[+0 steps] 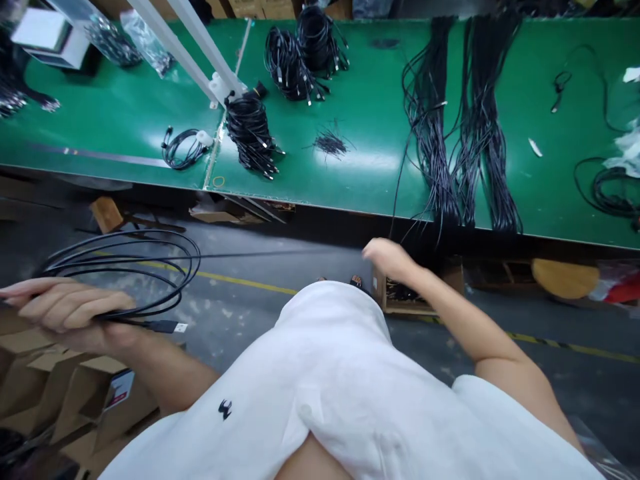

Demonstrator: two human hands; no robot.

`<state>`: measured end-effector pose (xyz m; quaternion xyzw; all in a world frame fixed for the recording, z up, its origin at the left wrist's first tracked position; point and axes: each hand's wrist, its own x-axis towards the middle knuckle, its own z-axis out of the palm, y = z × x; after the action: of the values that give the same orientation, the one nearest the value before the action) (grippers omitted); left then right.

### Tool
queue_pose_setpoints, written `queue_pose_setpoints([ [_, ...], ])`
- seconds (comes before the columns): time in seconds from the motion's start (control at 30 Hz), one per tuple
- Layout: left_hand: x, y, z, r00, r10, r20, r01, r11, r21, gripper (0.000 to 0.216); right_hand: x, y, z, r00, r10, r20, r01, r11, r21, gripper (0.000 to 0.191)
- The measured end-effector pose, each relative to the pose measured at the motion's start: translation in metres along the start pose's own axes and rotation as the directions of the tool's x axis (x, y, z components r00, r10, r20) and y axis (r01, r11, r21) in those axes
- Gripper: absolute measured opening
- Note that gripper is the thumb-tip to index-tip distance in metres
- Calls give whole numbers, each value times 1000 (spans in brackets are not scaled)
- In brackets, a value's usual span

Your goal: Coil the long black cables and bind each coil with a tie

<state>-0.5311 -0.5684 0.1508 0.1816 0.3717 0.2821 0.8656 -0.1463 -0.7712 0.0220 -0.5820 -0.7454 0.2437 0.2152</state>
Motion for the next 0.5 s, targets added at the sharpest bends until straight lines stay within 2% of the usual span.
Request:
queue_pose_setpoints([
  [0.07,2,-8,-8,997,76,-27,-76,997,6,29,2,5,-5,990,92,-107,-102,991,-86,48],
  [0.1,4,-15,-10,993,113,-39,-113,993,18,25,6,1,-8,995,59,-75,-66,993,-94,45],
  [0.13,7,-24,-11,987,149,-52,-147,988,40,22,13,-9,-11,1000,-28,10,28,997,-65,41],
  [0.17,10,-34,-11,982,176,-62,-171,982,77,18,21,-23,-13,982,-152,112,152,988,7,38],
  [0.2,15,-44,-10,981,185,-64,-176,976,128,17,30,-40,-15,944,-274,185,259,960,102,36],
  [0.23,20,-56,-8,983,174,-56,-161,968,192,17,40,-57,-17,909,-361,208,324,926,192,35],
  [0.27,26,-68,-6,990,135,-35,-121,957,265,21,50,-73,-19,898,-398,188,347,903,255,35],
  [0.3,30,-79,-5,997,75,-2,-70,940,333,26,60,-85,-22,908,-394,144,342,893,292,35],
  [0.37,36,-100,-1,994,-75,80,33,899,437,34,78,-98,-30,945,-324,49,293,903,313,36],
  [0.5,34,-123,4,926,-285,249,121,845,520,39,103,-94,-44,979,-199,-47,203,927,315,37],
])
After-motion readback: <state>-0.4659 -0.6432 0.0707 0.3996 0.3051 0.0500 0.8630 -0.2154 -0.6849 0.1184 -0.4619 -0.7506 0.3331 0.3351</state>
